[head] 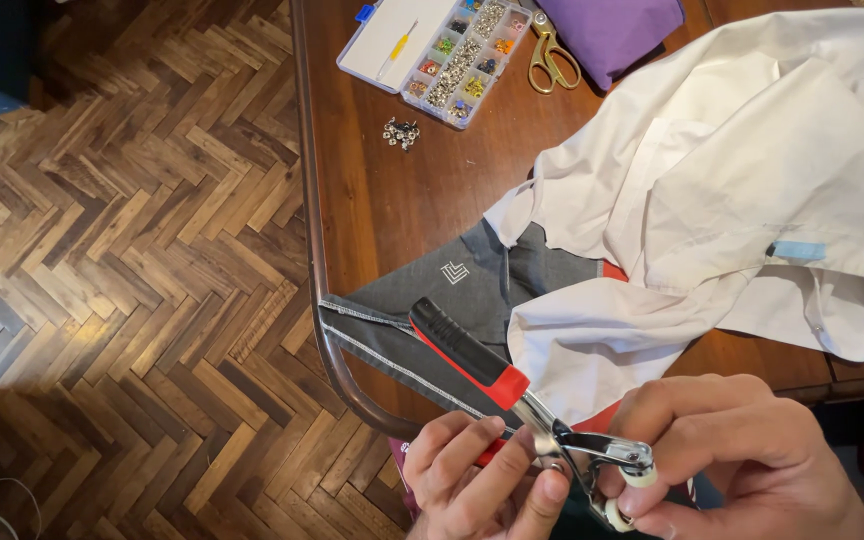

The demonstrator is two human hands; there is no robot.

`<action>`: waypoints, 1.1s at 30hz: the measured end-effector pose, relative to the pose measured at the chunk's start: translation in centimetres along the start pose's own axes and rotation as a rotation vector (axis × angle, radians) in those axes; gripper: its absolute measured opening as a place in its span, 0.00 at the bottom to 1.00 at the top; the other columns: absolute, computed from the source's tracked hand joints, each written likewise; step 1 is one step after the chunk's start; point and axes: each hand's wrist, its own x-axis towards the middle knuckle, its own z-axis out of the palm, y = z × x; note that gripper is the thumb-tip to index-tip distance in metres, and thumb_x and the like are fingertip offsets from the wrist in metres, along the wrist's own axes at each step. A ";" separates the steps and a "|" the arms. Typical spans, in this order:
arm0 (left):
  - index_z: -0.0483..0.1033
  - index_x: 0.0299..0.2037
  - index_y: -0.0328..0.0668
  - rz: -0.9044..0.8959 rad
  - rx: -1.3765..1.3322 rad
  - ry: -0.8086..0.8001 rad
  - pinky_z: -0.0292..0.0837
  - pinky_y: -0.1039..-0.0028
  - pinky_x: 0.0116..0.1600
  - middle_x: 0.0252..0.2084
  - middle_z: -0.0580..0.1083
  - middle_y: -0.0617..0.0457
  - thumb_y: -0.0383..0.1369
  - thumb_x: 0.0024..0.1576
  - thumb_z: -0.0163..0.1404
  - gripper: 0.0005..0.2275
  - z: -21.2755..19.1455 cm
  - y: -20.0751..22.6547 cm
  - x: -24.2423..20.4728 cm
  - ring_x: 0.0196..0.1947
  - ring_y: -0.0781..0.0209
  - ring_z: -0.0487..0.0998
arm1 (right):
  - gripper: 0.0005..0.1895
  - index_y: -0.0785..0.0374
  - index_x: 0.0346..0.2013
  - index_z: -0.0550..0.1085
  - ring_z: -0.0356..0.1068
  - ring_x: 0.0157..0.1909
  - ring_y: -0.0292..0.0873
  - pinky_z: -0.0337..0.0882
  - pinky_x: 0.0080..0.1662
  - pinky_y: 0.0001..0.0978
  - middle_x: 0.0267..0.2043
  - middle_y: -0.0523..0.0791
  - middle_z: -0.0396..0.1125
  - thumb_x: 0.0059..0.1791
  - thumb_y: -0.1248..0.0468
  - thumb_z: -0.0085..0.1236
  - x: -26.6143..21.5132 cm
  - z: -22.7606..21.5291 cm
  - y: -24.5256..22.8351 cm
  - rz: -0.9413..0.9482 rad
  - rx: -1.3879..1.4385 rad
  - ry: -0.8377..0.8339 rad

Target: Attaching snap buttons to a white garment using a hand-held snap press tool

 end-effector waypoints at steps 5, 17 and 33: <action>0.87 0.44 0.54 -0.009 0.016 0.008 0.86 0.73 0.39 0.44 0.81 0.59 0.51 0.65 0.62 0.13 -0.1 0.2 -0.8 0.36 0.65 0.84 | 0.09 0.56 0.30 0.83 0.83 0.29 0.41 0.83 0.36 0.31 0.32 0.46 0.80 0.51 0.61 0.77 -0.2 -0.2 0.5 0.092 0.119 -0.025; 0.87 0.38 0.55 0.010 0.083 0.140 0.81 0.76 0.33 0.35 0.81 0.57 0.55 0.66 0.59 0.17 1.2 -0.4 -1.4 0.28 0.65 0.81 | 0.09 0.59 0.32 0.86 0.85 0.30 0.43 0.85 0.36 0.33 0.33 0.48 0.83 0.52 0.60 0.78 -0.3 -0.7 1.2 0.110 0.198 -0.064; 0.86 0.38 0.62 0.062 0.210 0.066 0.84 0.79 0.34 0.35 0.81 0.60 0.57 0.68 0.55 0.16 0.2 0.1 -1.3 0.31 0.70 0.83 | 0.14 0.59 0.33 0.84 0.84 0.34 0.45 0.88 0.52 0.43 0.36 0.48 0.83 0.55 0.54 0.78 0.3 -1.5 1.4 0.299 0.322 -0.190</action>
